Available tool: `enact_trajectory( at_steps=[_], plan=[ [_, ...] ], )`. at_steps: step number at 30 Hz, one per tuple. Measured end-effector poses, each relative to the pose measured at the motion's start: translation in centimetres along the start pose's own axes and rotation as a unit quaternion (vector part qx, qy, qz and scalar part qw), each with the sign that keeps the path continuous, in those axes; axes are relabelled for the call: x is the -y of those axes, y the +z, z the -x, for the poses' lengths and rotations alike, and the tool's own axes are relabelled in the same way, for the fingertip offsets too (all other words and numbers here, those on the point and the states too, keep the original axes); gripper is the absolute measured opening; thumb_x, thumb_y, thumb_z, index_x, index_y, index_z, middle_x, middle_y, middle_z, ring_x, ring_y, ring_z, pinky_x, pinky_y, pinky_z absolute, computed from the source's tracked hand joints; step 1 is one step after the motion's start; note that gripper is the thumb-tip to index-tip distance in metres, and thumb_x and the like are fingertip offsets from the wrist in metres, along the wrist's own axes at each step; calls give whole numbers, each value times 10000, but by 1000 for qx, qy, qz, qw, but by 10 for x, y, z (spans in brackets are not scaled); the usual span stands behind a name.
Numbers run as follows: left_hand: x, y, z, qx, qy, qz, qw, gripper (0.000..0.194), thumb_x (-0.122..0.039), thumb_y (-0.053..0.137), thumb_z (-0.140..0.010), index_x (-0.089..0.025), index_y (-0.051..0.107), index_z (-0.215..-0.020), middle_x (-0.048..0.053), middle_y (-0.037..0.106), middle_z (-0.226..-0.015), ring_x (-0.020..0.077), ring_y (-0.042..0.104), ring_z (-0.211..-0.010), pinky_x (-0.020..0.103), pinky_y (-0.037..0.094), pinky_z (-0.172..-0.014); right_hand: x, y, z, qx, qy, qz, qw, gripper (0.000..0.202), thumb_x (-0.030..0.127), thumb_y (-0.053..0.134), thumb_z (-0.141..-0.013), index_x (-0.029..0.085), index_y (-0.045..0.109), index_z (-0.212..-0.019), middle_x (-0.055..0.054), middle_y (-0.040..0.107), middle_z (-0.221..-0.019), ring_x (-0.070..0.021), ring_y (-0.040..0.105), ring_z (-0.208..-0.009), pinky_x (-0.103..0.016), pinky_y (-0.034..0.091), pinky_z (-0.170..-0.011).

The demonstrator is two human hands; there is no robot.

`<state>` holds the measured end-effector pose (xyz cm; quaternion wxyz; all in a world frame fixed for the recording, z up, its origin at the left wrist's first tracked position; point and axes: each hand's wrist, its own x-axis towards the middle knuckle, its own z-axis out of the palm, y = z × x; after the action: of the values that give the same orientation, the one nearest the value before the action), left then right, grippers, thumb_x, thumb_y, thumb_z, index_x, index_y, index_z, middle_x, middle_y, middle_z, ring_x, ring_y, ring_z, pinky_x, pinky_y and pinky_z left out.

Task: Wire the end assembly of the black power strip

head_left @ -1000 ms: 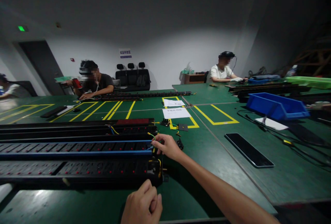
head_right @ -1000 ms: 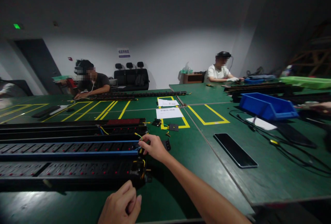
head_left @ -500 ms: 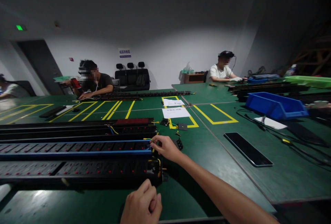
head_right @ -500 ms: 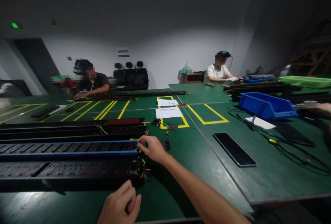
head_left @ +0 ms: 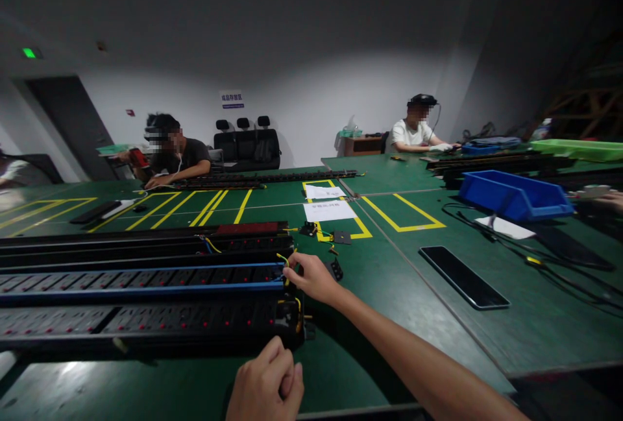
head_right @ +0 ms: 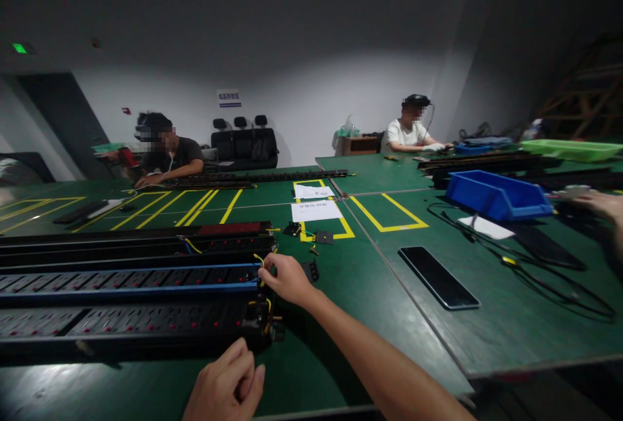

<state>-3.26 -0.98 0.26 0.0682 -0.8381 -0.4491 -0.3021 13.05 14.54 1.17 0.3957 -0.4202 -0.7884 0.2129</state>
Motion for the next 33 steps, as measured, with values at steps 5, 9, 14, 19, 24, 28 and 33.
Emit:
enact_trajectory(
  at_steps=[5, 9, 14, 19, 24, 28, 33],
  plan=[
    [-1, -1, 0, 1, -3, -1, 1000, 301, -124, 495, -860, -202, 391, -588, -39, 474, -620, 49, 482, -462, 215, 315, -474, -2, 4, 0, -3, 19, -62, 998, 136, 285, 586, -894, 183, 656, -839, 4, 650, -726, -124, 554, -638, -215, 366, -592],
    [-1, 0, 1, 3, -5, 0, 1000, 302, -128, 497, -862, -203, 392, -589, -40, 474, -615, 51, 477, -460, 219, 311, -472, -1, 3, -1, 10, 29, -96, 995, 171, 287, 580, -896, 167, 696, -859, -9, 666, -742, -124, 561, -631, -214, 377, -577],
    [0, 1, 2, 5, -8, 0, 1000, 301, -134, 499, -865, -203, 396, -590, -40, 471, -611, 57, 475, -463, 222, 312, -479, -2, 3, -3, 40, 50, -122, 991, 264, 334, 556, -918, 152, 706, -800, 2, 606, -648, -114, 526, -574, -211, 348, -532],
    [-2, -2, 1, 5, -11, 1, 1000, 296, -131, 498, -858, -200, 395, -590, -39, 471, -617, 56, 475, -466, 219, 311, -477, -6, 3, -4, 62, 73, -144, 985, 344, 405, 541, -935, 157, 651, -724, 39, 489, -541, -97, 487, -512, -202, 330, -510],
    [-2, -2, 1, 11, -15, -5, 1000, 297, -136, 493, -862, -198, 393, -589, -40, 469, -618, 53, 477, -468, 216, 314, -476, -8, 5, -4, 73, 71, -159, 982, 338, 411, 525, -950, 154, 652, -771, 40, 505, -579, -85, 494, -490, -193, 355, -505],
    [-1, -1, 1, 19, -17, -7, 1000, 305, -140, 489, -870, -196, 391, -587, -42, 462, -614, 51, 468, -464, 216, 314, -475, -9, 6, -3, 81, 62, -161, 982, 350, 415, 498, -969, 151, 668, -814, 10, 585, -677, -89, 517, -512, -190, 377, -495],
    [1, -1, 2, 11, -9, -8, 1000, 306, -136, 483, -874, -196, 392, -588, -42, 453, -610, 49, 466, -461, 218, 309, -471, -10, 6, -3, 86, 70, -149, 983, 427, 465, 440, -998, 152, 673, -823, -13, 628, -747, -91, 533, -535, -193, 401, -514]
  ],
)
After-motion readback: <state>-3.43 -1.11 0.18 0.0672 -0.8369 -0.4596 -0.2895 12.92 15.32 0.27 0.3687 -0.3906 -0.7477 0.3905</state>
